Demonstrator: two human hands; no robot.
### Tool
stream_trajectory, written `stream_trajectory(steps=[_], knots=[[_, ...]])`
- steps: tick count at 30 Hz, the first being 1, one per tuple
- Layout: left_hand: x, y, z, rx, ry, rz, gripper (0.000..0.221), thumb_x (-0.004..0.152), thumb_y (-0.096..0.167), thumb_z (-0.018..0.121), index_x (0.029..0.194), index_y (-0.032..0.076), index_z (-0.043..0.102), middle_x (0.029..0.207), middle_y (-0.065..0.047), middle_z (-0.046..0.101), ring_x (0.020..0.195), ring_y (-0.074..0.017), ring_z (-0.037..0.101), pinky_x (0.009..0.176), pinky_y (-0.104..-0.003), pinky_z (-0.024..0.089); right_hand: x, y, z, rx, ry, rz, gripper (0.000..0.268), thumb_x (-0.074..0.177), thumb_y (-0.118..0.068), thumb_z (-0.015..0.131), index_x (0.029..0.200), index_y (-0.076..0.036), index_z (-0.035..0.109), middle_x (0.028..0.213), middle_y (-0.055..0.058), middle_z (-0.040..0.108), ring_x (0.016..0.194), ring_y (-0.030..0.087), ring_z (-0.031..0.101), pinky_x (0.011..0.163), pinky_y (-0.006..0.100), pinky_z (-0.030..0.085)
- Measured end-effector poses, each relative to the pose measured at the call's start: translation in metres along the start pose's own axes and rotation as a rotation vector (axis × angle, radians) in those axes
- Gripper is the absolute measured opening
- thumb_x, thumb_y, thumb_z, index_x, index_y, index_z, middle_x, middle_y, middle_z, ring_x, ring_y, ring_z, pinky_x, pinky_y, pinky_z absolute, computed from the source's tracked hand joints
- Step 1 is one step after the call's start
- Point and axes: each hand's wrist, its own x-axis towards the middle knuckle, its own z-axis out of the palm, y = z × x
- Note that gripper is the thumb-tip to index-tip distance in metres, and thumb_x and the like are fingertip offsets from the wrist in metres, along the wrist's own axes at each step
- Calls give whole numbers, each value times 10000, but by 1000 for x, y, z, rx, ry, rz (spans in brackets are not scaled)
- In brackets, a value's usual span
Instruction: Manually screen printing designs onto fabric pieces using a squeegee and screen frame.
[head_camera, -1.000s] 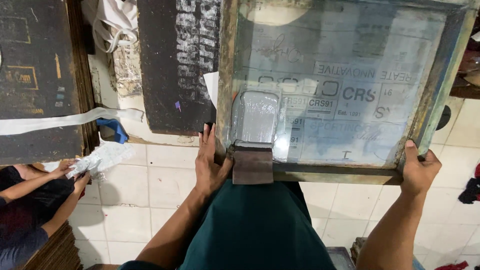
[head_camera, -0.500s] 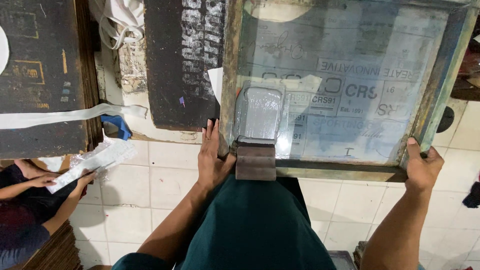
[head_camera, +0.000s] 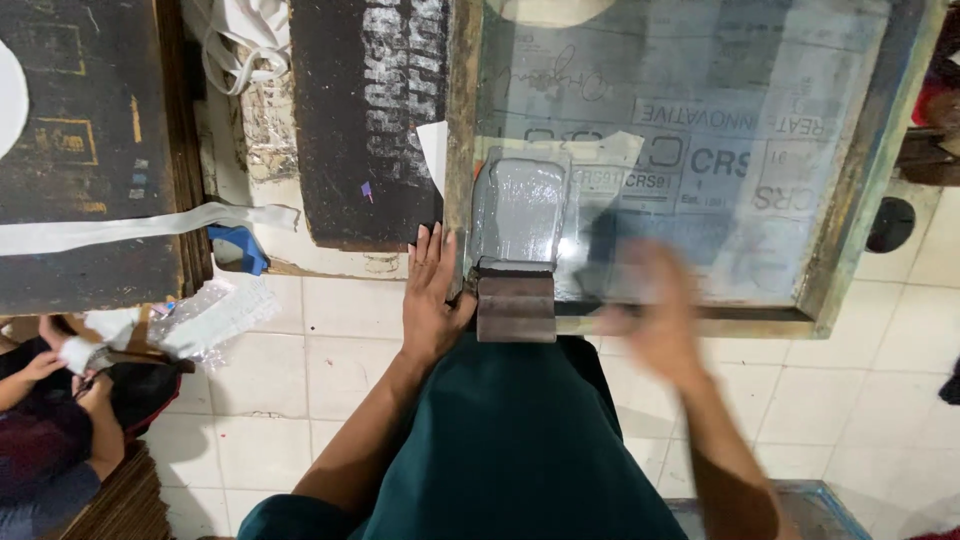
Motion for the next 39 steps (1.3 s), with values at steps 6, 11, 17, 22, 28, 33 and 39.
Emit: stream_trajectory(steps=[6, 11, 17, 22, 28, 33, 39], knots=[[-7, -8, -4, 28, -72, 0, 896, 770, 32, 699, 1611, 101, 394, 1650, -191, 375, 1540, -447, 267, 1247, -590, 209, -23, -17, 65, -501, -381, -572, 397, 1039, -347, 521, 1321, -85, 615, 1457, 151, 570, 1296, 341, 553, 946, 502, 415], [-6, -7, -3, -49, -65, -26, 865, 814, 11, 678, 1619, 104, 375, 1664, -203, 337, 1550, -460, 219, 1255, -610, 167, 17, -36, 69, -633, -361, -358, 361, 922, -189, 647, 1277, -122, 629, 1216, 66, 647, 1116, 238, 559, 880, 417, 365], [-4, -7, -5, -15, -68, -34, 868, 783, 56, 693, 1602, 112, 413, 1655, -181, 375, 1556, -422, 244, 1261, -560, 187, 102, -18, 61, -761, -339, -246, 341, 811, -247, 757, 1141, -203, 684, 1041, 15, 715, 1028, 266, 572, 873, 477, 381], [-3, -4, -6, 16, -82, -39, 871, 778, 64, 699, 1600, 107, 416, 1649, -189, 385, 1553, -420, 264, 1263, -547, 193, 128, -8, 70, -754, -231, -318, 286, 856, -181, 764, 1128, -150, 682, 1041, 8, 684, 994, 234, 515, 805, 406, 337], [-1, -3, -6, 46, -74, -32, 845, 762, 44, 704, 1570, 71, 459, 1618, -219, 427, 1533, -437, 310, 1256, -534, 230, 70, -33, 68, -752, -365, -256, 431, 755, -105, 794, 1171, -136, 683, 1104, 90, 674, 994, 273, 507, 807, 430, 362], [-3, -3, -6, 33, -59, -21, 842, 773, 27, 701, 1576, 78, 454, 1630, -214, 410, 1533, -442, 301, 1251, -550, 225, 131, -42, 62, -751, -353, -173, 284, 867, -104, 750, 1148, -135, 723, 1052, 65, 714, 996, 248, 492, 859, 432, 332], [-2, -2, -5, 56, -40, -27, 851, 757, 24, 724, 1565, 91, 470, 1618, -200, 435, 1523, -438, 333, 1247, -548, 249, 92, -16, 74, -738, -273, -297, 444, 726, -86, 793, 1155, -135, 691, 1094, 57, 666, 1000, 276, 497, 856, 457, 346]])
